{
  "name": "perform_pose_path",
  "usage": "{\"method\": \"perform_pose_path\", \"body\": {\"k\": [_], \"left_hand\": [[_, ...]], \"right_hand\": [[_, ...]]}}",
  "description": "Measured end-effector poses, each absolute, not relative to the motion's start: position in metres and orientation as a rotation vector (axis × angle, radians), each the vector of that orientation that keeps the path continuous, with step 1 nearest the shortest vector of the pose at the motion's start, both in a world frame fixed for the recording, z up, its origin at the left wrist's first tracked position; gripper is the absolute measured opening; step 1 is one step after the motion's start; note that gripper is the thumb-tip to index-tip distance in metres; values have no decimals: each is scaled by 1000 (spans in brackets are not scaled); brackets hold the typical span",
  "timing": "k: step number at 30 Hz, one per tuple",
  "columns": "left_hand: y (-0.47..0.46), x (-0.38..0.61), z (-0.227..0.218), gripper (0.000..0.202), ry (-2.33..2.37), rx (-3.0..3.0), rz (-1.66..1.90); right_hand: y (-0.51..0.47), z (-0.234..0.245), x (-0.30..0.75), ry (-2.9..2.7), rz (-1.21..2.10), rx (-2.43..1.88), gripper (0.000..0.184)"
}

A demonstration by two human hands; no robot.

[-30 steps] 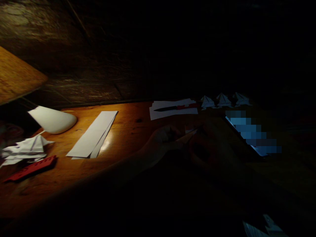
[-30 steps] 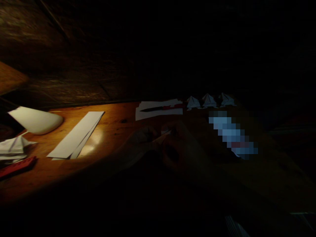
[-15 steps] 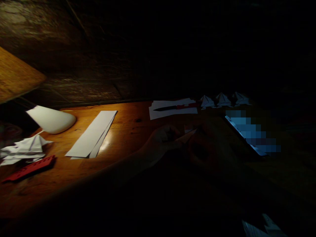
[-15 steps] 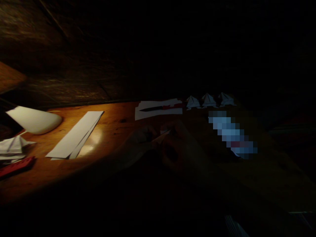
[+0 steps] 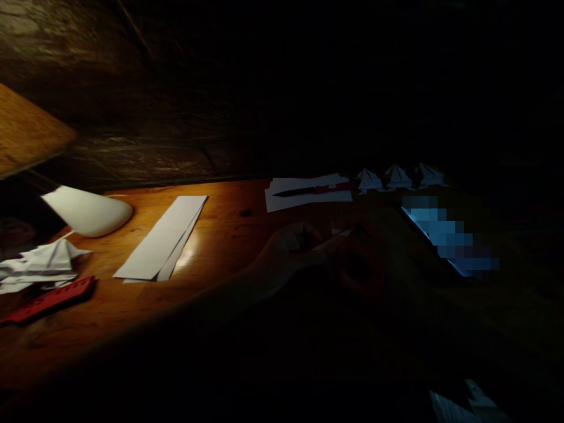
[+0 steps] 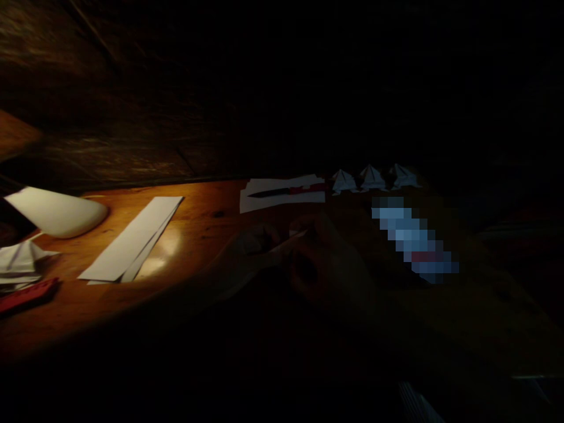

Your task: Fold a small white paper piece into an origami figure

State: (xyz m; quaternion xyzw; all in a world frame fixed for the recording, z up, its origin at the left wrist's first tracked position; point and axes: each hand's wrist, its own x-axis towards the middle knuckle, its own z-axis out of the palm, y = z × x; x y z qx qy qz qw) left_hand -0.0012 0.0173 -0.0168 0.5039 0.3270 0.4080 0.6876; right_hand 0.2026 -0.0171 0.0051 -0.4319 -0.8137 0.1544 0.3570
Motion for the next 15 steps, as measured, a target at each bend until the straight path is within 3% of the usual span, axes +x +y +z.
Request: {"method": "perform_pose_path", "body": {"k": [8,15], "left_hand": [[16,-1,-15,29,782,1151,922],[16,-1,-14,28,785,1154,926]], "right_hand": [[-18,12,207,-2154,448,-1067,1],[-20,11,206,-2133,475,-1087,12]]}}
